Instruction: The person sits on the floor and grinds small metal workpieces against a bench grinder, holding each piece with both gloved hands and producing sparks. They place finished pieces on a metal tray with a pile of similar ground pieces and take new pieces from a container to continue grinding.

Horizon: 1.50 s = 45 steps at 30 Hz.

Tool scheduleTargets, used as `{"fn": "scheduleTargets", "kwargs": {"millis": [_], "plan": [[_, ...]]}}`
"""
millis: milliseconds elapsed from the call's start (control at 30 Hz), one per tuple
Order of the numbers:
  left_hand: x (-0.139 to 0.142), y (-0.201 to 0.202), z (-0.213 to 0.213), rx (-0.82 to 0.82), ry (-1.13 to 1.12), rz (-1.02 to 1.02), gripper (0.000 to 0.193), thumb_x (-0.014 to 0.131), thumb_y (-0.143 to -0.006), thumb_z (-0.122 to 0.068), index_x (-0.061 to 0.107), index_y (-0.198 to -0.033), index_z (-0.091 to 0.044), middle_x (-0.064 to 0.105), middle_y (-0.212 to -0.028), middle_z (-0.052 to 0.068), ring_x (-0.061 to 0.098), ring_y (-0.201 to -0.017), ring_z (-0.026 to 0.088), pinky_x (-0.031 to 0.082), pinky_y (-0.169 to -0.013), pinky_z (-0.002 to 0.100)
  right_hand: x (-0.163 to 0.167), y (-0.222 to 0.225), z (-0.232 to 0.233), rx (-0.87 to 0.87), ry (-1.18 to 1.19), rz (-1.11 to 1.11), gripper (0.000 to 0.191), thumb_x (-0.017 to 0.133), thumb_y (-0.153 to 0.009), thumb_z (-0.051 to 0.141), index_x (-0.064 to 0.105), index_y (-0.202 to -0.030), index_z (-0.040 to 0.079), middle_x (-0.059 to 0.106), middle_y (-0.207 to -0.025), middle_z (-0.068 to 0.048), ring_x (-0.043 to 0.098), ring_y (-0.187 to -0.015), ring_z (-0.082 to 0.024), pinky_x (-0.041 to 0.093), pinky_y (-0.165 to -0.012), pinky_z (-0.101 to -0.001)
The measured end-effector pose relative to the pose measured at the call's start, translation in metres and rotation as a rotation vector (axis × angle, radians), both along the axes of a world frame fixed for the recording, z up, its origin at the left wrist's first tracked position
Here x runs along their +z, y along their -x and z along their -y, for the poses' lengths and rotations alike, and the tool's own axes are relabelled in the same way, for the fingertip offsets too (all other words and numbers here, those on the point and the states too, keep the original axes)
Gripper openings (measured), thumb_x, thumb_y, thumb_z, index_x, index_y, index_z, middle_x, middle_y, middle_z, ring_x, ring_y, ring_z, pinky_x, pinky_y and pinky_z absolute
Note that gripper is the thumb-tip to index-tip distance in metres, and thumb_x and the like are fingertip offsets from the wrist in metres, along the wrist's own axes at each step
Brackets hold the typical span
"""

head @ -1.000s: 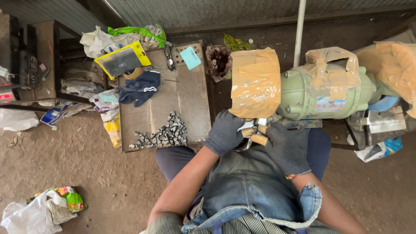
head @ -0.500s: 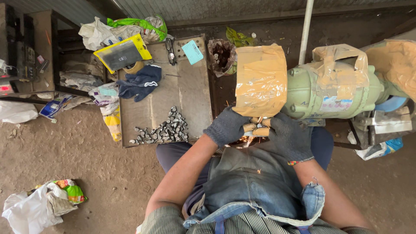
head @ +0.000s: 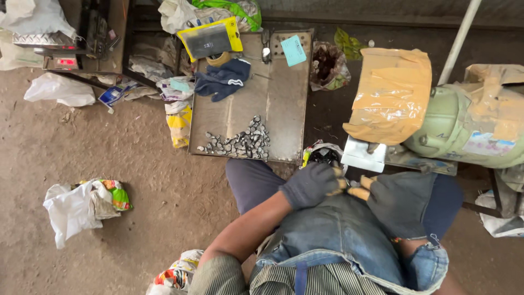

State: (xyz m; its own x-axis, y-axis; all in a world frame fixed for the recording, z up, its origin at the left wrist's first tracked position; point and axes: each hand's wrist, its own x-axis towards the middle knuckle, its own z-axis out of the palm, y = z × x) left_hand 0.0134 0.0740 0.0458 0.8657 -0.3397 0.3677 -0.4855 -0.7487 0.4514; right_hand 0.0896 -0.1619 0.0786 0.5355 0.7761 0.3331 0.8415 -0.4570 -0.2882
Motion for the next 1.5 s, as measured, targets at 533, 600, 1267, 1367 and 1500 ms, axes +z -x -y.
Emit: {"fn": "scheduleTargets", "kwargs": {"millis": [533, 600, 1267, 1367, 1500], "plan": [[-0.009, 0.015, -0.065, 0.612, 0.396, -0.626, 0.035, 0.072, -0.086, -0.013, 0.07, -0.121, -0.008, 0.077, -0.108, 0.016, 0.074, -0.103, 0.029, 0.057, -0.088, 0.037, 0.008, 0.01, -0.002, -0.073, -0.126, -0.421, 0.036, 0.078, -0.081, 0.033, 0.073, -0.106, 0.007, 0.065, -0.092, -0.01, 0.065, -0.086, -0.03, 0.051, -0.072, -0.0398], [0.01, 0.01, -0.03, 0.45, 0.757, -0.732, 0.05, 0.075, -0.087, -0.016, 0.059, -0.133, -0.003, 0.076, -0.107, 0.012, 0.072, -0.1, 0.02, 0.057, -0.088, 0.032, 0.025, 0.005, -0.005, -0.047, -0.152, -0.425, 0.042, 0.078, -0.081, 0.035, 0.071, -0.111, 0.005, 0.066, -0.095, -0.011, 0.065, -0.086, -0.03, 0.051, -0.071, -0.0399], [0.035, -0.077, 0.013, 0.111, 0.266, -0.163, 0.025, 0.078, -0.084, -0.027, 0.077, -0.105, -0.012, 0.069, -0.113, 0.015, 0.064, -0.108, 0.036, 0.053, -0.093, 0.047, 0.04, -0.027, -0.007, -0.363, -0.105, -0.282, 0.03, 0.077, -0.085, 0.039, 0.074, -0.099, 0.013, 0.062, -0.09, -0.008, 0.064, -0.08, -0.029, 0.047, -0.071, -0.0418], [0.039, -0.074, 0.01, 0.157, 0.218, -0.266, 0.029, 0.079, -0.083, -0.031, 0.077, -0.107, -0.014, 0.068, -0.11, 0.017, 0.063, -0.105, 0.037, 0.052, -0.091, 0.049, 0.029, -0.026, 0.0, -0.303, 0.046, -0.045, 0.024, 0.074, -0.076, 0.021, 0.078, -0.1, 0.017, 0.064, -0.086, -0.005, 0.065, -0.078, -0.029, 0.046, -0.074, -0.0477], [0.042, -0.078, 0.014, 0.194, 0.26, -0.215, 0.038, 0.078, -0.08, -0.033, 0.075, -0.112, -0.013, 0.068, -0.113, 0.017, 0.063, -0.107, 0.037, 0.051, -0.09, 0.049, 0.016, -0.027, -0.005, -0.379, -0.094, -0.354, 0.041, 0.08, -0.082, 0.038, 0.075, -0.111, 0.01, 0.062, -0.091, -0.01, 0.063, -0.082, -0.031, 0.049, -0.071, -0.043]]}}
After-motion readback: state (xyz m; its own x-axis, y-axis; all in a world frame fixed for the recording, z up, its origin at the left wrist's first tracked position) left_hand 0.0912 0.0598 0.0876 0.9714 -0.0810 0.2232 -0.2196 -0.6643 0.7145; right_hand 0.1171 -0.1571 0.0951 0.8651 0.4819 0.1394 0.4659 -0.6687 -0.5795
